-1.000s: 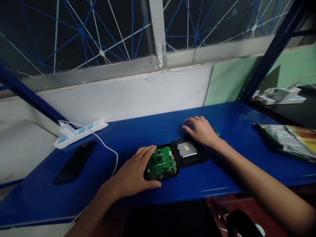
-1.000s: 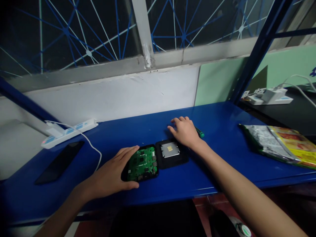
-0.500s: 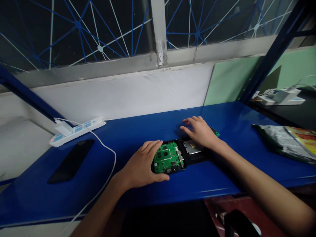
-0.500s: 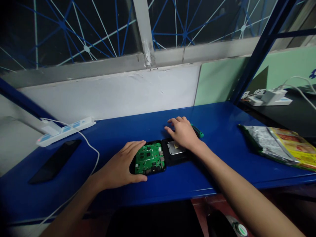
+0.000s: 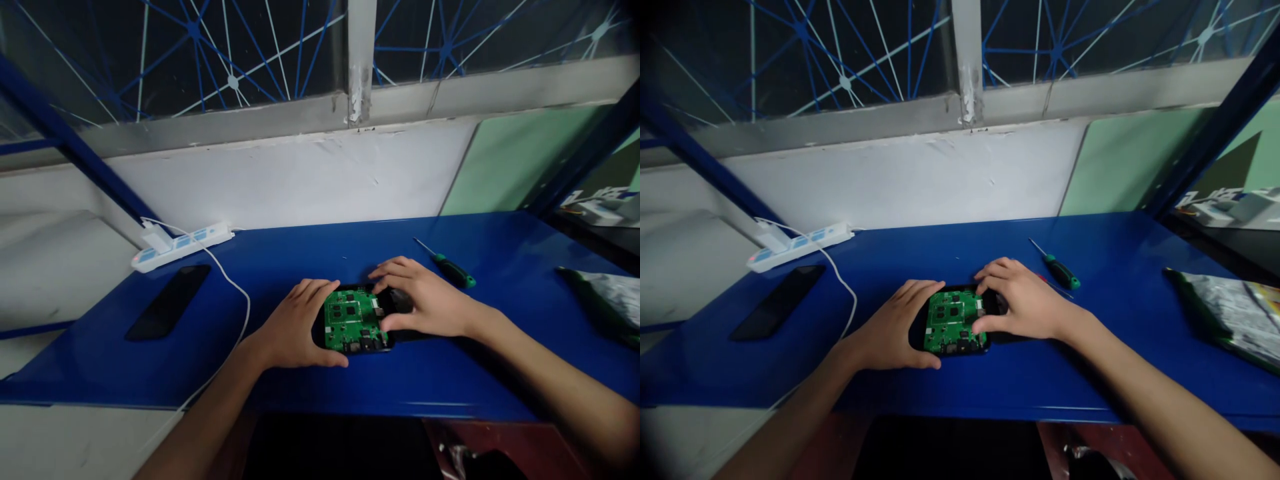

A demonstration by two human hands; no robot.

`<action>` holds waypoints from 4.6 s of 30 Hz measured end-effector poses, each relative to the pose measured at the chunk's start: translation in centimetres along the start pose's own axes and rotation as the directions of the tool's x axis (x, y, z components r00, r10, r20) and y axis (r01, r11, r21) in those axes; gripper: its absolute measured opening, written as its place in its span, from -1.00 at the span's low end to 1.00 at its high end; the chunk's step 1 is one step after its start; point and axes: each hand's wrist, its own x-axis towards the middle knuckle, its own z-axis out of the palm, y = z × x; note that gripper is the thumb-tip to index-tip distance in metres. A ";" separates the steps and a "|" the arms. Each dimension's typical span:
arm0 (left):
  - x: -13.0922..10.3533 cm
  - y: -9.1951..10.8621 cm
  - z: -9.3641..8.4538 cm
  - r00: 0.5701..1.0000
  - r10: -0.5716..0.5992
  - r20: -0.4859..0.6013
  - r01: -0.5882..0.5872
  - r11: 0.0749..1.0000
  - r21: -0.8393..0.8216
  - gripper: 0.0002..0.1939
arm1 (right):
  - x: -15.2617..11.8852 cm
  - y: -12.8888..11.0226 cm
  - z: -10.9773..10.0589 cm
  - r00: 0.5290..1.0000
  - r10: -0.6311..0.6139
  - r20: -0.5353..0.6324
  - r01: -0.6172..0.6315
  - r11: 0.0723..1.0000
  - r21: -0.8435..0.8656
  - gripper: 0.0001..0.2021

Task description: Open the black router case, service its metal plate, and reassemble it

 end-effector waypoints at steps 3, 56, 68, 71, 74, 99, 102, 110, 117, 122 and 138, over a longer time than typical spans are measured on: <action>0.1 0.0 -0.1 1.000 -0.011 0.001 0.011 1.000 0.008 0.18 | -0.1 -0.2 -0.1 0.998 0.012 0.054 -0.012 1.000 -0.001 -0.38; -0.1 -0.6 0.5 0.993 -0.111 0.043 0.119 0.952 -0.281 0.41 | -0.3 -0.4 0.7 0.986 0.068 -0.151 -0.052 0.993 0.109 -0.28; -0.2 -0.6 0.6 0.974 0.025 -0.224 -0.096 0.945 -0.312 0.15 | -0.5 0.0 0.7 0.974 0.056 -0.219 -0.034 0.994 0.105 -0.22; -0.2 -0.5 0.5 0.975 0.042 -0.219 -0.108 0.949 -0.295 0.16 | -0.6 0.0 0.7 0.975 0.010 -0.223 0.012 0.995 0.101 -0.18; -0.1 -0.5 0.4 0.971 0.062 -0.230 -0.128 0.950 -0.283 0.19 | -0.6 -0.1 0.7 0.975 0.001 -0.221 0.022 0.994 0.102 -0.14; 0.5 -0.5 0.8 0.902 0.121 -0.414 -0.219 0.955 -0.199 0.13 | -0.2 -1.0 1.9 0.988 0.029 -0.150 -0.016 0.996 0.092 0.14; 0.5 -0.5 0.8 0.900 0.133 -0.415 -0.228 0.955 -0.189 0.10 | -0.2 -0.9 1.9 0.988 0.026 -0.153 -0.012 0.996 0.092 0.15; 0.6 -0.7 1.2 0.900 0.140 -0.414 -0.235 0.954 -0.187 0.12 | -0.1 -0.9 1.9 0.987 0.025 -0.161 -0.011 0.996 0.086 0.14; 0.7 -0.6 1.1 0.891 0.157 -0.426 -0.255 0.950 -0.183 0.10 | -0.1 -0.7 1.8 0.985 0.014 -0.172 0.001 0.996 0.087 0.15; 0.6 -0.5 1.0 0.891 0.159 -0.426 -0.249 0.954 -0.165 0.12 | 0.0 -0.8 1.8 0.981 -0.007 -0.191 0.023 0.997 0.079 0.15; 2.4 2.0 -0.3 0.870 0.348 -0.348 -0.301 0.936 0.181 0.11 | -0.1 -1.5 2.3 0.943 -0.120 -0.311 0.109 0.993 -0.053 0.10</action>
